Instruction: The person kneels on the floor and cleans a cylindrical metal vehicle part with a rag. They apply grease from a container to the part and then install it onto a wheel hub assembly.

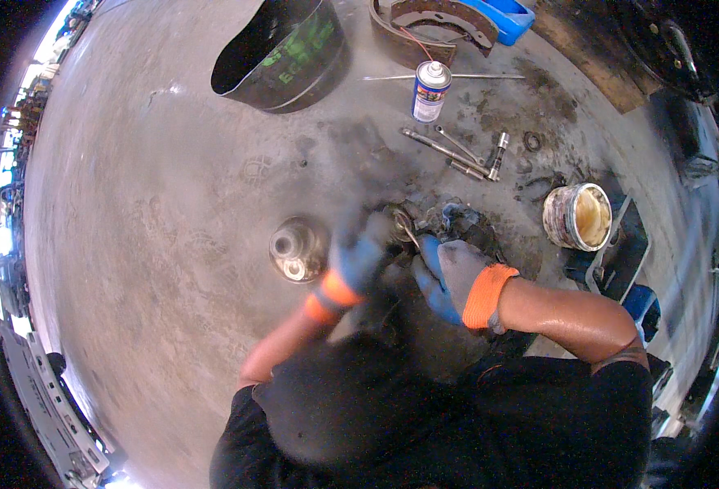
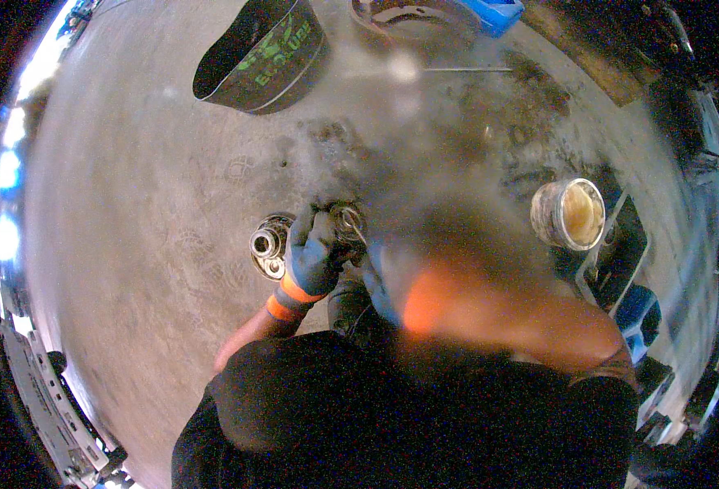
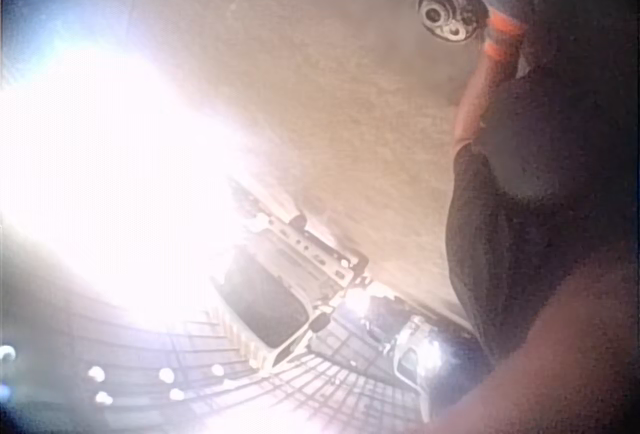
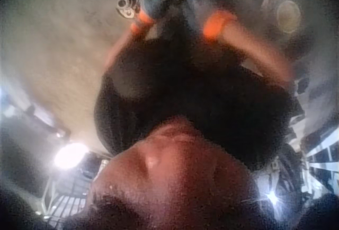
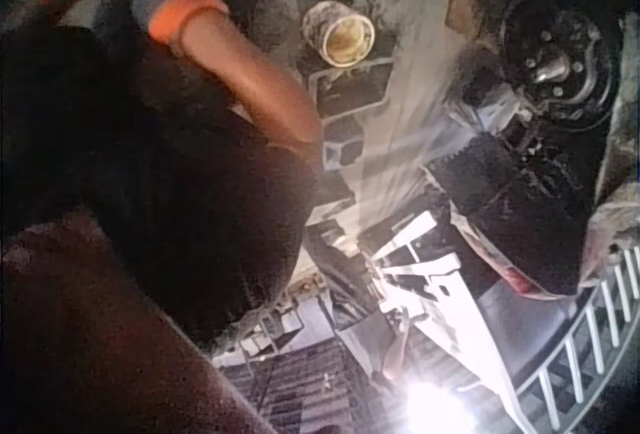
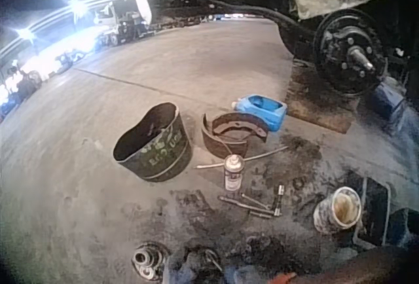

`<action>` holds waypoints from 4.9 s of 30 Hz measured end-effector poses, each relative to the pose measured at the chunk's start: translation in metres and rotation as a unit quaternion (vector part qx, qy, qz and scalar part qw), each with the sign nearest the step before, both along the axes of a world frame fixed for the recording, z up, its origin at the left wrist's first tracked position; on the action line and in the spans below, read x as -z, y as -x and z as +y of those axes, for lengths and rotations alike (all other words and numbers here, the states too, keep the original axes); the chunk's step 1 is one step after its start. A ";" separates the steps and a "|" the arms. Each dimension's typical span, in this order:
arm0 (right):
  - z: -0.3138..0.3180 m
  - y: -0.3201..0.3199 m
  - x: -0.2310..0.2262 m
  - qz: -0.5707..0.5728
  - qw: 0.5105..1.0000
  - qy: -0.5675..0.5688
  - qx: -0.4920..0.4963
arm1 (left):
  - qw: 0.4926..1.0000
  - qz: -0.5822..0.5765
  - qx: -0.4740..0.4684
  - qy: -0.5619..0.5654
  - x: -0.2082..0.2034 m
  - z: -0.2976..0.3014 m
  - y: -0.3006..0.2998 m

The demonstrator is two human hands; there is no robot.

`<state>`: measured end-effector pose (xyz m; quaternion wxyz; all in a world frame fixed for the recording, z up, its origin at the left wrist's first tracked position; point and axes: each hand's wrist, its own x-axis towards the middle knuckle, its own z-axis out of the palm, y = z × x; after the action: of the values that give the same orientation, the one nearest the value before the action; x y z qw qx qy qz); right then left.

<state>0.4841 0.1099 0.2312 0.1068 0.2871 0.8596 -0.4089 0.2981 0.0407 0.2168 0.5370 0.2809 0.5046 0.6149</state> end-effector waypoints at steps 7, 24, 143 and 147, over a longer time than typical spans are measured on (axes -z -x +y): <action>0.006 0.005 -0.003 0.018 1.000 0.021 0.001 | 0.987 0.140 0.021 -0.076 0.003 0.002 0.006; 0.077 -0.002 0.137 -0.213 0.949 -0.232 -0.029 | 0.972 0.201 0.107 0.062 0.127 -0.052 0.076; 0.025 0.050 0.009 0.323 0.940 -0.020 0.110 | 0.941 0.328 0.041 -0.072 0.006 -0.016 0.020; 0.030 0.052 0.013 0.347 0.934 -0.064 0.057 | 0.974 0.208 0.012 -0.091 0.014 -0.017 0.010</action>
<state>0.4316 0.1397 0.2185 -0.2406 0.1824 0.8497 -0.4323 0.2880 0.0241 0.2026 0.4004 0.4562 0.5437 0.5796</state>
